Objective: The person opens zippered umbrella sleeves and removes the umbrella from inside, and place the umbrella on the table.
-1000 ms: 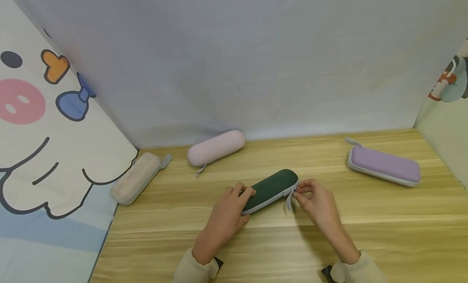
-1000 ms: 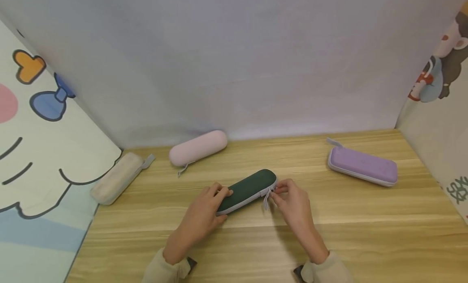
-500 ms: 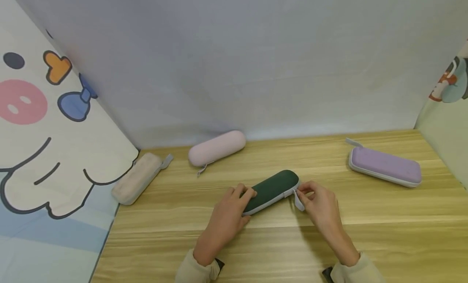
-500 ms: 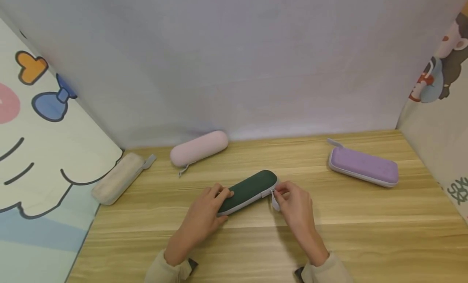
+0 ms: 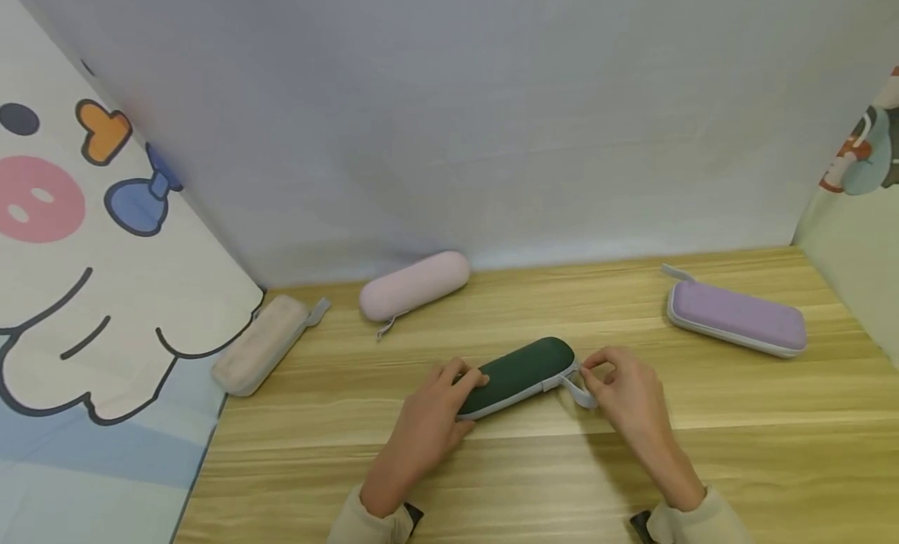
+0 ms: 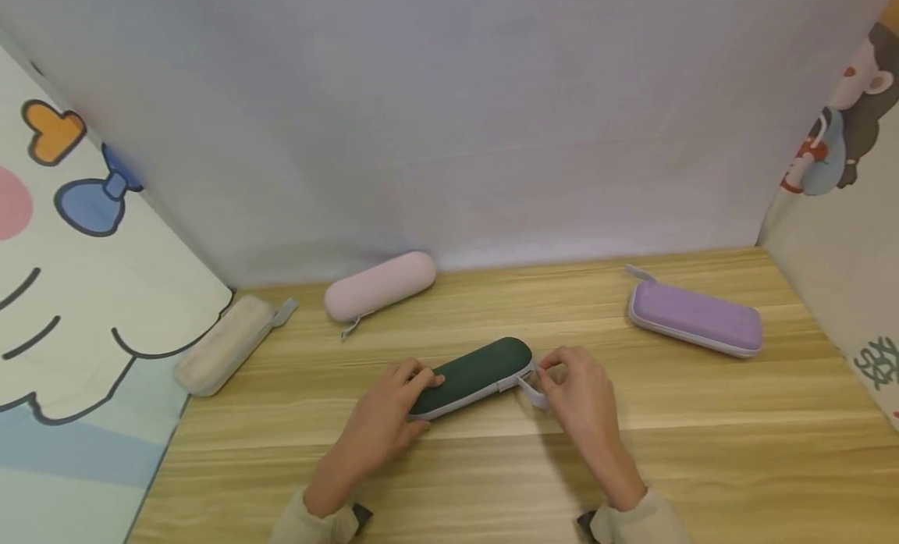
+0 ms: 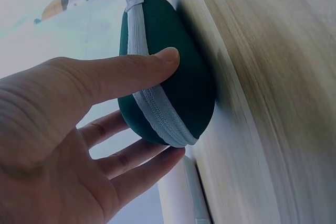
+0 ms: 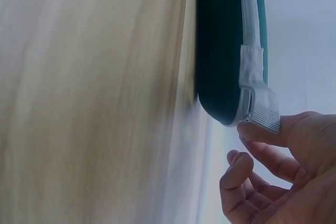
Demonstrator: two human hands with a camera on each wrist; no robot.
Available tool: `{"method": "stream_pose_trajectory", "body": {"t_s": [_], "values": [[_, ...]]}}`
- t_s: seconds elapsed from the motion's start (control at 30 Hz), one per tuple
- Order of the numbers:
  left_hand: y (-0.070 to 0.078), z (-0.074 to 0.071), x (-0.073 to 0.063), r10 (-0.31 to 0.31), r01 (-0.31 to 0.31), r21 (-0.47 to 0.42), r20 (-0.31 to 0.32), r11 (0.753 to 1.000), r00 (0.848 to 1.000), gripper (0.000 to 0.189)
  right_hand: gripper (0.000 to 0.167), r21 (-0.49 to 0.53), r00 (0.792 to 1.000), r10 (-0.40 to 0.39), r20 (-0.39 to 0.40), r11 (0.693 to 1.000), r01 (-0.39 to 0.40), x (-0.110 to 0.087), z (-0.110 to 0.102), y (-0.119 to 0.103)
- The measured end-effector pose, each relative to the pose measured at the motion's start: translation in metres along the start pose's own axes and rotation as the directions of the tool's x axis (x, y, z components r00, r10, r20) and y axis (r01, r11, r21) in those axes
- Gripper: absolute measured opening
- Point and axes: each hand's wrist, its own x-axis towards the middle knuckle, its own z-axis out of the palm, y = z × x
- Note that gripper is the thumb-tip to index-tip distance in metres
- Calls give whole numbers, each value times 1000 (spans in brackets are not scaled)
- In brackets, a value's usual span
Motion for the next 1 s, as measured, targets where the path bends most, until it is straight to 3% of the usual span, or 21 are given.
{"method": "stream_pose_trajectory", "body": {"t_s": [0.63,1.0], "values": [[-11,-3,-7,106,-106,-71,1,992,994,59,6,-52,995,-12,103,998,18,8,-8,8],[-16,3,-11,210,-216,-76,-73,973,975,58,5,-105,985,-95,144,988,111,15,-10,13]]}}
